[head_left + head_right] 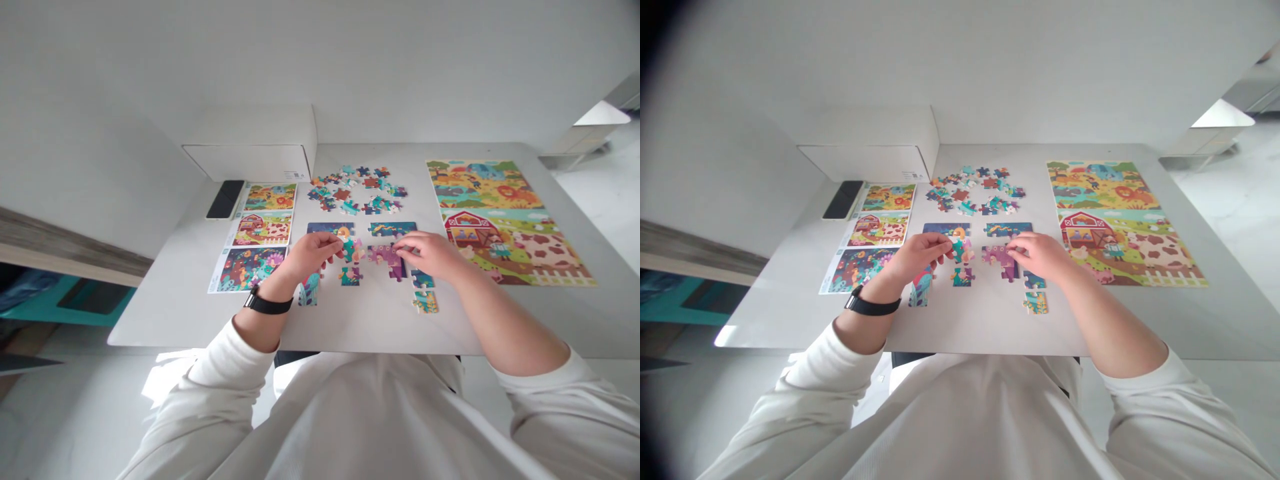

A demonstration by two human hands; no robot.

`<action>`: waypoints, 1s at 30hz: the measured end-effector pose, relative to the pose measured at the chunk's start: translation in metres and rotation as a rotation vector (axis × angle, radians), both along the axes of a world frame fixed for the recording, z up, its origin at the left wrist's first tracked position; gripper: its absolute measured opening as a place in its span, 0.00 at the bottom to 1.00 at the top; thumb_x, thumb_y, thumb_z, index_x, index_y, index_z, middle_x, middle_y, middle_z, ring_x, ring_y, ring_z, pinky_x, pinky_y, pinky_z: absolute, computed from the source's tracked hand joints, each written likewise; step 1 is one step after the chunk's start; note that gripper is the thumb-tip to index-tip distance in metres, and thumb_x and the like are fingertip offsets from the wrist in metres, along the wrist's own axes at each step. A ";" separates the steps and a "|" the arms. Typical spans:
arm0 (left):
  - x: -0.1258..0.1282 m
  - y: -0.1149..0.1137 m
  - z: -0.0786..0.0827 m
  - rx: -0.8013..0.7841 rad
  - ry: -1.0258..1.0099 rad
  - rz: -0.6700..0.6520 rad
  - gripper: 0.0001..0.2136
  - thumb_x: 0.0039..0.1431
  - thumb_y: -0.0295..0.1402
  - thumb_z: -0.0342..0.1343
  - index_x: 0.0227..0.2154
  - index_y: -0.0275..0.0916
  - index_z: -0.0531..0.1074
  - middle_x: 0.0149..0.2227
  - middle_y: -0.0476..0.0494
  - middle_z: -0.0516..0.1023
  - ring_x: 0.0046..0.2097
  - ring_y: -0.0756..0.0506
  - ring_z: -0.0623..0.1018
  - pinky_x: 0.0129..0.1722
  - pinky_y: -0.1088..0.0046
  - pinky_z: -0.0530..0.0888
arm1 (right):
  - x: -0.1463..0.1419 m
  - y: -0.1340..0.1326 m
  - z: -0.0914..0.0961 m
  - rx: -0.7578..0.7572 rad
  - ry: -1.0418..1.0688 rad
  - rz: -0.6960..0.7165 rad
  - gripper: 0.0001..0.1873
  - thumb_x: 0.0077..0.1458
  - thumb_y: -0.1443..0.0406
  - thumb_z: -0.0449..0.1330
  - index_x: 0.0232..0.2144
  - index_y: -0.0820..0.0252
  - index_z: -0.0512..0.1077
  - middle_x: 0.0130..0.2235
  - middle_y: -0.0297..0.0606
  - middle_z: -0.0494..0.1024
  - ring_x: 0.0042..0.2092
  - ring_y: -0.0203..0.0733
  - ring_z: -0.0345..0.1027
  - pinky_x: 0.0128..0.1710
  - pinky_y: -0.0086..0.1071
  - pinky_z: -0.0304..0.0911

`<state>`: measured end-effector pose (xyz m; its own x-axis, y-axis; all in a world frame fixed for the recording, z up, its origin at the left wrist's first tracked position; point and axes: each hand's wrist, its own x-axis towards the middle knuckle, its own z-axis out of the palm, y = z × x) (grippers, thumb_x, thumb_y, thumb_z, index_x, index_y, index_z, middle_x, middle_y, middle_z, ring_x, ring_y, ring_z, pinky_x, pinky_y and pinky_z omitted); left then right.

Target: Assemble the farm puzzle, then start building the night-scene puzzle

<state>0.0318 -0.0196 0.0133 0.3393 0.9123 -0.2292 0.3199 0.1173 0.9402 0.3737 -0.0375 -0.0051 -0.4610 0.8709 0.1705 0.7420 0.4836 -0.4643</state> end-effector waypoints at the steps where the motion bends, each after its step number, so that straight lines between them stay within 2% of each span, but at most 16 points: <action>1: 0.000 0.000 0.001 -0.006 -0.001 -0.002 0.14 0.58 0.46 0.65 0.35 0.39 0.79 0.35 0.43 0.84 0.26 0.51 0.72 0.19 0.78 0.68 | 0.000 0.000 0.000 -0.003 0.002 0.001 0.12 0.69 0.60 0.61 0.46 0.52 0.84 0.46 0.42 0.86 0.40 0.46 0.80 0.44 0.40 0.71; 6: 0.004 -0.005 0.004 -0.045 -0.109 -0.023 0.15 0.58 0.47 0.67 0.35 0.39 0.77 0.37 0.42 0.85 0.28 0.52 0.74 0.21 0.79 0.70 | -0.010 -0.005 0.008 -0.041 0.112 -0.019 0.12 0.68 0.57 0.63 0.45 0.52 0.85 0.45 0.42 0.86 0.37 0.45 0.78 0.42 0.40 0.70; 10: 0.016 -0.014 0.005 -0.122 -0.244 -0.050 0.17 0.58 0.47 0.69 0.36 0.39 0.75 0.39 0.42 0.85 0.30 0.51 0.77 0.23 0.79 0.73 | -0.031 -0.019 0.018 -0.290 0.343 -0.006 0.15 0.67 0.51 0.65 0.47 0.51 0.84 0.40 0.38 0.85 0.34 0.44 0.76 0.37 0.38 0.69; 14: 0.028 -0.023 0.006 -0.193 -0.304 -0.042 0.17 0.58 0.46 0.70 0.37 0.39 0.73 0.40 0.41 0.85 0.29 0.51 0.78 0.23 0.78 0.75 | -0.044 -0.025 0.018 -0.506 0.506 -0.012 0.19 0.65 0.45 0.65 0.41 0.52 0.82 0.37 0.36 0.82 0.33 0.43 0.72 0.34 0.36 0.67; 16: 0.031 -0.025 0.006 -0.210 -0.295 -0.044 0.17 0.58 0.46 0.70 0.36 0.39 0.73 0.40 0.41 0.85 0.30 0.51 0.78 0.24 0.78 0.75 | -0.045 -0.024 0.017 -0.531 0.542 -0.031 0.21 0.65 0.44 0.65 0.38 0.53 0.80 0.35 0.36 0.81 0.33 0.42 0.71 0.33 0.35 0.65; 20: 0.031 -0.025 0.004 -0.201 -0.202 -0.128 0.17 0.58 0.46 0.70 0.38 0.39 0.74 0.40 0.39 0.85 0.32 0.49 0.79 0.25 0.76 0.77 | -0.042 -0.020 0.019 -0.516 0.553 -0.050 0.23 0.66 0.43 0.63 0.36 0.55 0.79 0.35 0.36 0.81 0.34 0.41 0.71 0.35 0.35 0.64; 22: 0.030 -0.024 0.001 -0.095 -0.134 -0.118 0.17 0.61 0.45 0.68 0.44 0.39 0.75 0.42 0.40 0.84 0.32 0.48 0.80 0.26 0.75 0.77 | -0.040 -0.019 0.023 -0.483 0.514 -0.102 0.22 0.66 0.43 0.63 0.36 0.55 0.78 0.33 0.35 0.80 0.33 0.41 0.70 0.35 0.35 0.64; 26: 0.025 -0.023 -0.003 0.373 0.129 -0.013 0.17 0.64 0.38 0.65 0.54 0.42 0.76 0.49 0.41 0.83 0.37 0.49 0.80 0.34 0.73 0.78 | -0.030 -0.016 0.026 -0.394 0.402 -0.274 0.22 0.65 0.43 0.63 0.35 0.54 0.78 0.29 0.34 0.78 0.30 0.41 0.67 0.31 0.34 0.61; 28: 0.024 -0.024 -0.004 0.562 0.217 -0.065 0.18 0.65 0.35 0.66 0.57 0.43 0.76 0.56 0.39 0.81 0.44 0.46 0.81 0.39 0.71 0.79 | -0.026 -0.014 0.026 -0.426 0.369 -0.272 0.22 0.65 0.43 0.63 0.35 0.53 0.78 0.29 0.34 0.78 0.29 0.41 0.68 0.29 0.34 0.60; 30: 0.025 -0.025 -0.005 0.686 0.233 -0.175 0.20 0.65 0.35 0.67 0.59 0.43 0.75 0.62 0.37 0.78 0.53 0.42 0.82 0.45 0.68 0.81 | -0.025 -0.013 0.026 -0.498 0.335 -0.222 0.22 0.65 0.43 0.62 0.34 0.53 0.78 0.27 0.34 0.78 0.27 0.40 0.68 0.28 0.34 0.60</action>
